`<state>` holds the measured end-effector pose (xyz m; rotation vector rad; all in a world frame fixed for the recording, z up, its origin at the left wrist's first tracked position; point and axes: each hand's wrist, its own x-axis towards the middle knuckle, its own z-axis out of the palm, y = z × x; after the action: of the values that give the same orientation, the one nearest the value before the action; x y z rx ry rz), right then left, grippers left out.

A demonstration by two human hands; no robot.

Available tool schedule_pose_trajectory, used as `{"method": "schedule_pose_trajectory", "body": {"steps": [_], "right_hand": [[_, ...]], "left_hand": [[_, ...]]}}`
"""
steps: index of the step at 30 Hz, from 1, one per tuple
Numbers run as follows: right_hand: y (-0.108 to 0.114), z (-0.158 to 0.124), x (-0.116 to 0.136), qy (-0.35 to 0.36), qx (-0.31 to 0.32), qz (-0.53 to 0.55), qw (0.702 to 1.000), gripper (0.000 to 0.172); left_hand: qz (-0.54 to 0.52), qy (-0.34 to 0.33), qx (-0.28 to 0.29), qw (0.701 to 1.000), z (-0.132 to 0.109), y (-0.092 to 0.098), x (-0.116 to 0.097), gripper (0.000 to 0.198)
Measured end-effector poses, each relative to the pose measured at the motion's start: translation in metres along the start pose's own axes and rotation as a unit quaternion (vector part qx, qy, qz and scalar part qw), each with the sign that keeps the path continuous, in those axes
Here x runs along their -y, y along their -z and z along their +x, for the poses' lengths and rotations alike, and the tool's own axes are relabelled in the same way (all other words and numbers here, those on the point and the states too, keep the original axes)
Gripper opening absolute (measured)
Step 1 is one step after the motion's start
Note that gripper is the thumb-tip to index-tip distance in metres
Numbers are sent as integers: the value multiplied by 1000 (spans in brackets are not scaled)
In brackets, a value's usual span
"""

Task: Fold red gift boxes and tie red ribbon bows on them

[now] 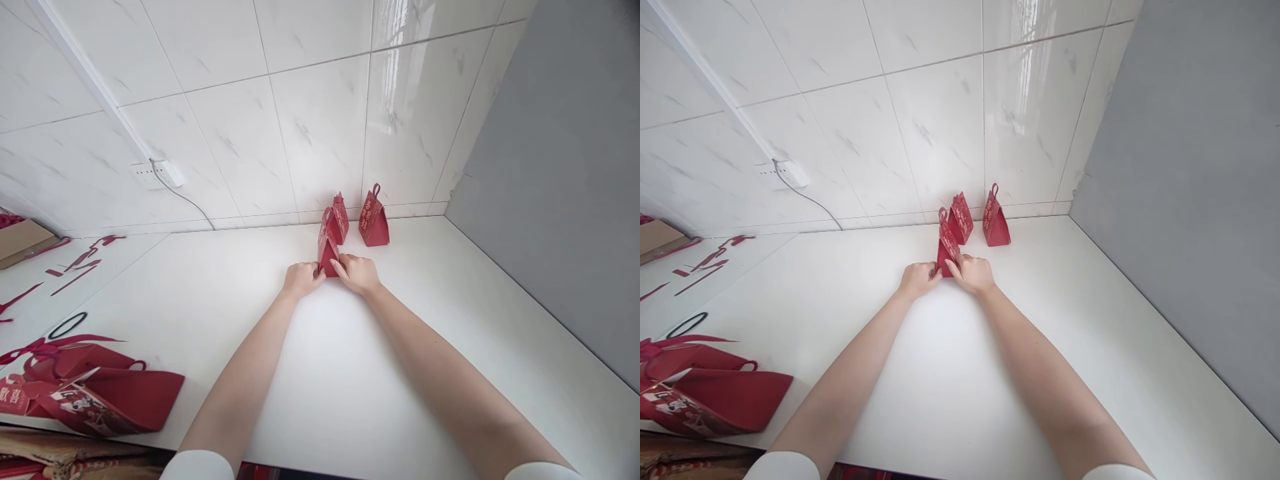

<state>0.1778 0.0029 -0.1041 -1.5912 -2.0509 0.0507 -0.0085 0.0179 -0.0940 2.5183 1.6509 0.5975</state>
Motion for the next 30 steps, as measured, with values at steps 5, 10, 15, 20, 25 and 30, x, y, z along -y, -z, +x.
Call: {"method": "schedule_pose_trajectory", "body": {"steps": [5,10,15,20,25,30], "right_hand": [[-7,1,-4,2,46,-19,999,35],[-7,2,-7,8,73,-19,997,30],[-6,2,-9,6,90,-16,996,27],[-12,3,-7,-13,86,-8,996,26],[-19,3,-6,-38,68,33,996,24],[-19,3,-13,-84,32,119,989,26]], "left_hand": [[19,-4,30,999,2,2,2,35],[43,-2,40,998,2,3,1,35],[63,1,42,997,3,-1,-3,29],[61,11,30,998,4,-9,-10,25],[29,24,4,999,3,-16,-11,24],[-53,36,-38,997,3,-14,-5,31]]}}
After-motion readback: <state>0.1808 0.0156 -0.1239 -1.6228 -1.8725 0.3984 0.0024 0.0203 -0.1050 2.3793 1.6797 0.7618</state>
